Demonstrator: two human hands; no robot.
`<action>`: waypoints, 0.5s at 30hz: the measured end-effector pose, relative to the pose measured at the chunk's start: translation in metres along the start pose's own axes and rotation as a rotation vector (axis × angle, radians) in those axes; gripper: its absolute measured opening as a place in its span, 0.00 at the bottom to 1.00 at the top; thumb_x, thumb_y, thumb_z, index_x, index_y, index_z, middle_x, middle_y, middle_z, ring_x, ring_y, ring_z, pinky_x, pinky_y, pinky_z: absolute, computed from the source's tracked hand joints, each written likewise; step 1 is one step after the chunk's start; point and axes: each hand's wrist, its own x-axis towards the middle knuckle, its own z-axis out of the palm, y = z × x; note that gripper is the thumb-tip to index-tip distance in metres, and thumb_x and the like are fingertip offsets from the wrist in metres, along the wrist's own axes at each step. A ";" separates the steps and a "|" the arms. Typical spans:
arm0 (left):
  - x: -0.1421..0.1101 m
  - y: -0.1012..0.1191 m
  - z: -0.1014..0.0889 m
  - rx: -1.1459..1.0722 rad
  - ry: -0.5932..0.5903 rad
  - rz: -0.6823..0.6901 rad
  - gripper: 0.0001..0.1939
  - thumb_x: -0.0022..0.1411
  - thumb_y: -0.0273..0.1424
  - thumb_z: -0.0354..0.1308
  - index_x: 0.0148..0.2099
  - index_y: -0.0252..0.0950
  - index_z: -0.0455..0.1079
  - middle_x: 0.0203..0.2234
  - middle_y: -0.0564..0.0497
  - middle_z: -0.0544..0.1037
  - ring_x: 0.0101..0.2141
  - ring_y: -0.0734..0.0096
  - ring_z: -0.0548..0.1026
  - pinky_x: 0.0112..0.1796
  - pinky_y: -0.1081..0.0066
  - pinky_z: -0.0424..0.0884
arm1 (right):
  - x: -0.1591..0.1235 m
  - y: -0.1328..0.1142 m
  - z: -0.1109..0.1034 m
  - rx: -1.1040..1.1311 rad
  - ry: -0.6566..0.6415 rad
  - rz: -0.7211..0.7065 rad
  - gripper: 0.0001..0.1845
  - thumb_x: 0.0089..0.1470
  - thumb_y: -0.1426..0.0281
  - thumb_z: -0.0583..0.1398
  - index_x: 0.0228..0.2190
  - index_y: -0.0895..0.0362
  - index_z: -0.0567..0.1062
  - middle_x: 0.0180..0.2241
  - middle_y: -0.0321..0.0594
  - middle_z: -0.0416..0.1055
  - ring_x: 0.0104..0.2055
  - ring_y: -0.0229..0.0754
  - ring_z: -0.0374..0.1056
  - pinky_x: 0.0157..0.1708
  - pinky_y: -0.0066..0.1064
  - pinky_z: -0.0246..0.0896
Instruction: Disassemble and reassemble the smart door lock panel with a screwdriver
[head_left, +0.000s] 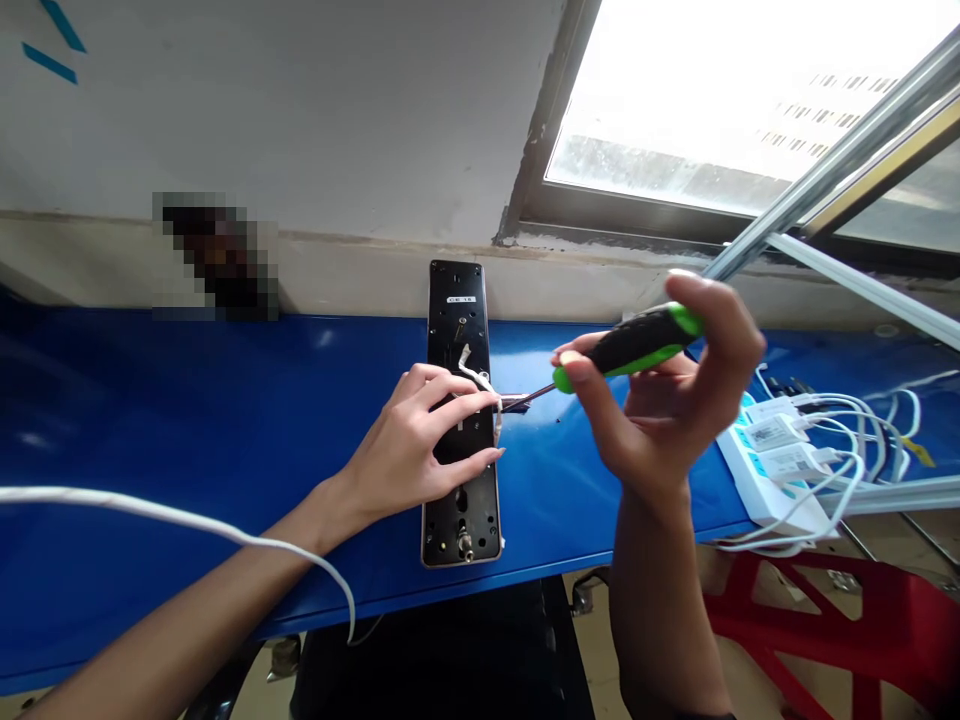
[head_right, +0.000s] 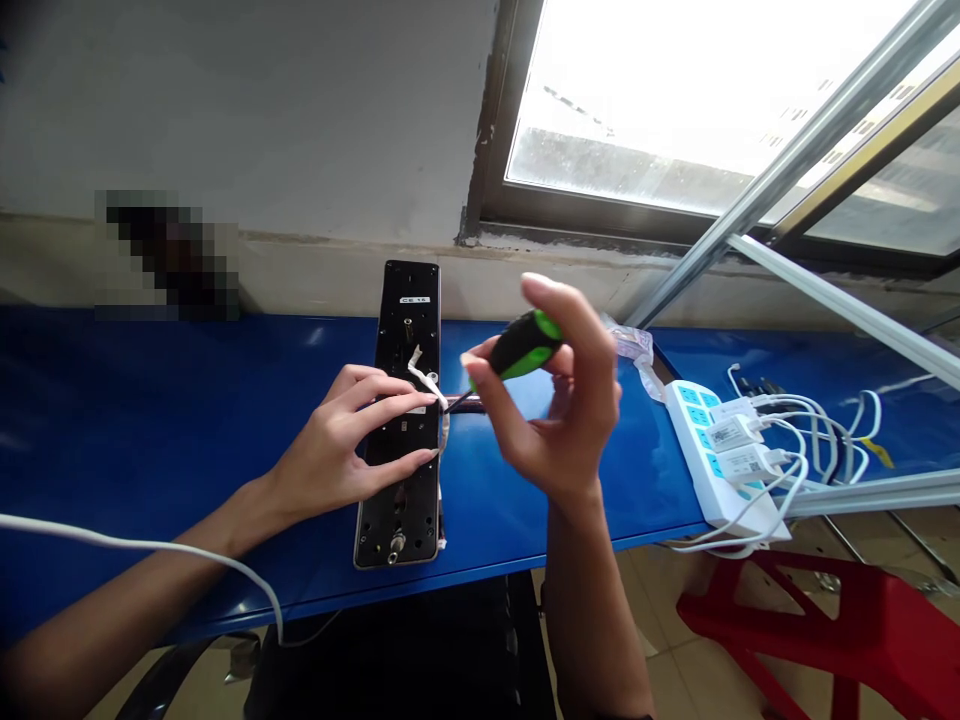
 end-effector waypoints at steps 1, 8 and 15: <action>0.005 0.002 0.001 0.002 -0.023 0.024 0.22 0.67 0.39 0.66 0.60 0.40 0.73 0.51 0.44 0.79 0.53 0.54 0.71 0.53 0.51 0.73 | 0.001 0.003 -0.007 -0.037 0.022 0.001 0.37 0.53 0.74 0.69 0.61 0.42 0.69 0.60 0.41 0.69 0.39 0.44 0.79 0.38 0.42 0.83; 0.046 0.015 0.028 0.092 -0.240 0.220 0.15 0.72 0.32 0.58 0.55 0.31 0.76 0.48 0.40 0.79 0.55 0.52 0.73 0.53 0.54 0.76 | -0.008 0.032 -0.042 -0.263 -0.167 0.026 0.34 0.56 0.74 0.67 0.62 0.45 0.69 0.52 0.38 0.78 0.38 0.43 0.81 0.39 0.37 0.80; 0.060 0.017 0.057 0.155 -0.397 0.231 0.09 0.70 0.30 0.59 0.45 0.33 0.79 0.47 0.39 0.81 0.51 0.48 0.78 0.48 0.50 0.78 | -0.022 0.048 -0.051 -0.276 -0.247 0.111 0.28 0.60 0.71 0.65 0.60 0.48 0.69 0.50 0.39 0.79 0.41 0.42 0.81 0.43 0.35 0.80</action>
